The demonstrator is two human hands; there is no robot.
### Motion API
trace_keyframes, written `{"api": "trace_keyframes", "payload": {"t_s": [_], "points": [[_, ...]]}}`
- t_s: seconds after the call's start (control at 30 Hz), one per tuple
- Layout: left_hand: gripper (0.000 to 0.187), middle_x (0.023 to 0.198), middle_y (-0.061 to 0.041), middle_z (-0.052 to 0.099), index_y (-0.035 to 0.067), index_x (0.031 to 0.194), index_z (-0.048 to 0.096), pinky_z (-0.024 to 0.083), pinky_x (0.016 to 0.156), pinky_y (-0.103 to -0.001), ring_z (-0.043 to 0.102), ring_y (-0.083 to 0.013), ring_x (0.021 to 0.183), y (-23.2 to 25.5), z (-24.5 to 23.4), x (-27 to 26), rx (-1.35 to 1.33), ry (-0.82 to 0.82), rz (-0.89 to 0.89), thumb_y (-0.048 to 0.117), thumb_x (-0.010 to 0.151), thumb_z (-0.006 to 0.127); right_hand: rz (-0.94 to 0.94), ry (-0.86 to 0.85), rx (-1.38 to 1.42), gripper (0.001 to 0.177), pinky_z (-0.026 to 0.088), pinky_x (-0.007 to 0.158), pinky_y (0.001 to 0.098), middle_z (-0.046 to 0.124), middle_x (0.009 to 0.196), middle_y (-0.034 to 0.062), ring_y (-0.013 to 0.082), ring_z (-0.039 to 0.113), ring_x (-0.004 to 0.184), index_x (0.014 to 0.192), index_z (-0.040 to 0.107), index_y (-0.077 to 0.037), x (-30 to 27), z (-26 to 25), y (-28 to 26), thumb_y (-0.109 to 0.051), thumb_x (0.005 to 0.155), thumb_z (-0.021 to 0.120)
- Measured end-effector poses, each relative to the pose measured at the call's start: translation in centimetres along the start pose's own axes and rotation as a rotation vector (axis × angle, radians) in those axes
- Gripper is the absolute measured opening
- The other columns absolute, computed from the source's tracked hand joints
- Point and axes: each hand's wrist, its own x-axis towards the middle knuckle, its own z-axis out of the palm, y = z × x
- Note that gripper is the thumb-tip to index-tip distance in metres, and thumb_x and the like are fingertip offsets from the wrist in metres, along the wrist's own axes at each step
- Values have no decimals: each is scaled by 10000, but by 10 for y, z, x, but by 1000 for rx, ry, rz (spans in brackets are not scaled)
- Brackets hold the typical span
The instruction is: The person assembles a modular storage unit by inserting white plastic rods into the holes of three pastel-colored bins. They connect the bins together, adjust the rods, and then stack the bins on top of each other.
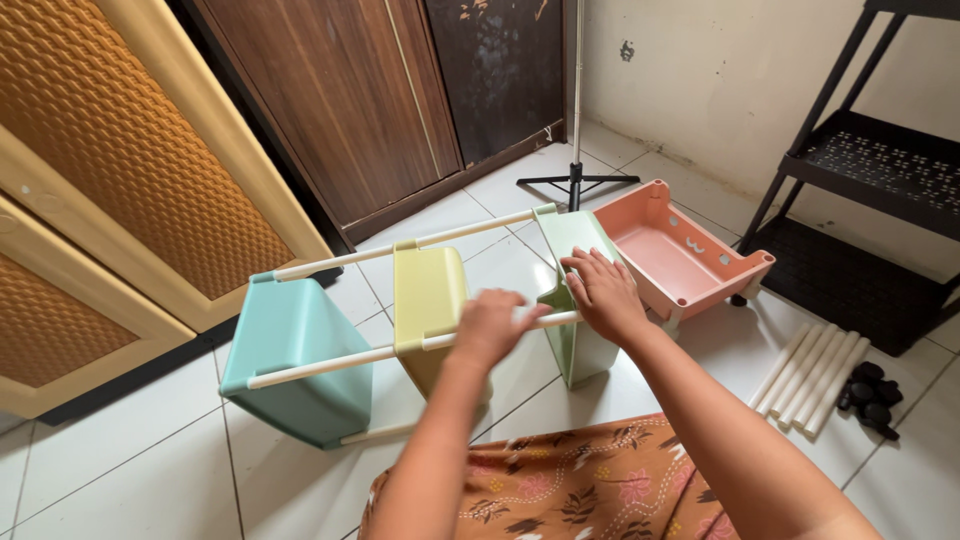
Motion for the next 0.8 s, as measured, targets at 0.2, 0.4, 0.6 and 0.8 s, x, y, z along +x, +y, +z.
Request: {"api": "trace_keyframes", "payload": {"t_s": [0.2, 0.4, 0.6, 0.8], "points": [[315, 1186, -99, 614, 163, 1125, 722, 503, 974, -460, 574, -334, 1145, -75, -40, -10, 235, 361, -336, 353, 876, 699, -241, 390, -63, 315, 402, 1157, 462, 668, 1248, 142, 329, 576, 1252, 1237, 611, -78, -16, -6, -48, -117, 924, 614], [615, 1452, -166, 396, 128, 1460, 436, 530, 918, -469, 493, -374, 1249, -71, -37, -8, 192, 268, -615, 341, 915, 623, -516, 218, -112, 368, 439, 957, 453, 675, 1050, 130, 303, 605, 1007, 1165, 636, -47, -41, 18, -121, -230, 849, 684], [591, 1366, -232, 524, 93, 1508, 358, 562, 878, -493, 616, -399, 1152, -74, -41, -8, 167, 207, -753, 326, 988, 516, -514, 126, -284, 370, 455, 757, 402, 610, 856, 66, 256, 590, 818, 984, 611, -91, -44, 31, -126, -449, 924, 679], [578, 1267, -237, 626, 112, 1508, 344, 572, 849, -511, 692, -410, 1050, -78, -41, -9, 92, 193, -762, 323, 988, 483, -543, 103, -283, 469, 515, 615, 385, 636, 703, 68, 266, 657, 648, 812, 574, -98, -28, 42, -116, -541, 960, 619]]}}
